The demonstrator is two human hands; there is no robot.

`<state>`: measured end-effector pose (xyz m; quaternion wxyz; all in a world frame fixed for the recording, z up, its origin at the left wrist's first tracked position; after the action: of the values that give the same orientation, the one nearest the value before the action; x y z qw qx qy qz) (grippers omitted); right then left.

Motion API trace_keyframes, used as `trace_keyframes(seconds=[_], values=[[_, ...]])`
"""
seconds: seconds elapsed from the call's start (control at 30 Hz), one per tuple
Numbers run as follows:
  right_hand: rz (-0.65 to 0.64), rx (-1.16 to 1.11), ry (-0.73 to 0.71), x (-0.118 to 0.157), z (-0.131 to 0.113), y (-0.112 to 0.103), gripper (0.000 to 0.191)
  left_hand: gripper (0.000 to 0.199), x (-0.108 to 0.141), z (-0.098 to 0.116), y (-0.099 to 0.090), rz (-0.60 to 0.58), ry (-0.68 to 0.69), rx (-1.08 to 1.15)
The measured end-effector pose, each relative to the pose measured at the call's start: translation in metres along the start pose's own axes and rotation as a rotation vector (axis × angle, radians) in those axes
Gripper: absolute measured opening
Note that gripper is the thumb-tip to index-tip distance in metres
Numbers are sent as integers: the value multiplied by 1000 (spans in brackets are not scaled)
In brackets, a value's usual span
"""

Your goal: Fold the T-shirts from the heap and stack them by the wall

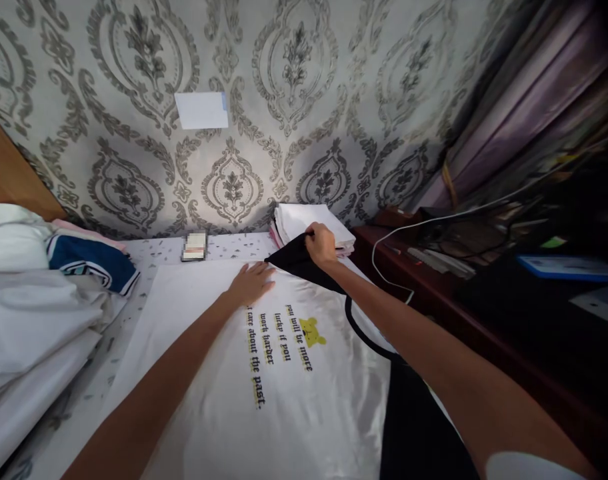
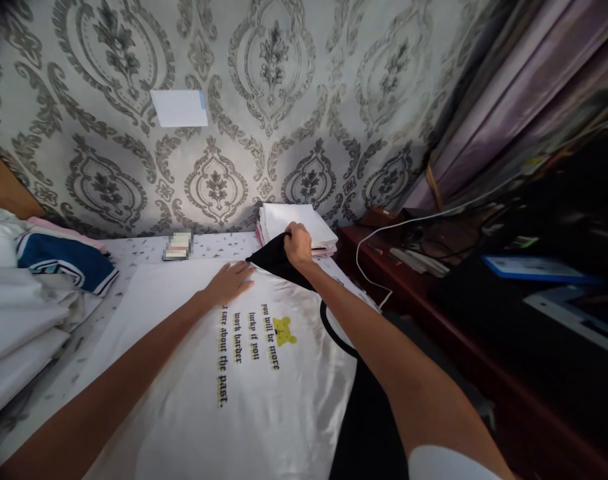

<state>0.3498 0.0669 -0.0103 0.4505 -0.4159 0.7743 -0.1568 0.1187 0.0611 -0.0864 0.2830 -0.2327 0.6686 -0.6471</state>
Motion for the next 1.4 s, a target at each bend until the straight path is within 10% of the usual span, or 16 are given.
trace_keyframes(seconds=[0.13,0.33,0.63,0.73,0.93,1.17,1.4], values=[[-17,-91,-79,56,-28,8,39,53,5,10,-4,-9,-70,7],[-662,-106,-390,151,-40,19,50,59,56,14,-1,-50,-25,50],[-710,399,10,111,43,-25,50,56,153,-117,-24,-55,-539,-131],[-661,407,18,113,38,-27,47,57,170,-95,-25,-41,-552,-180],[-556,345,75,118,45,-26,40,55,206,-32,-14,-62,-154,-94],[-141,100,338,105,65,-29,57,52,161,-138,-50,19,-533,-253],[-137,67,256,87,49,-38,23,43,103,-163,-59,-143,-594,-341]])
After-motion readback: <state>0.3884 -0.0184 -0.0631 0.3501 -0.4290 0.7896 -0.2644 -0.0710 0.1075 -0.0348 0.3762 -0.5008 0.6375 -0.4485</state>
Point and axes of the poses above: each hand's wrist, its own x-axis away from the middle knuckle, its own y-axis out of the palm, z = x × y, the point moved 2 cm from there along -x, towards the middle knuckle, and after that the axes turned 8 degrees about -x, right-handed, at the moved point
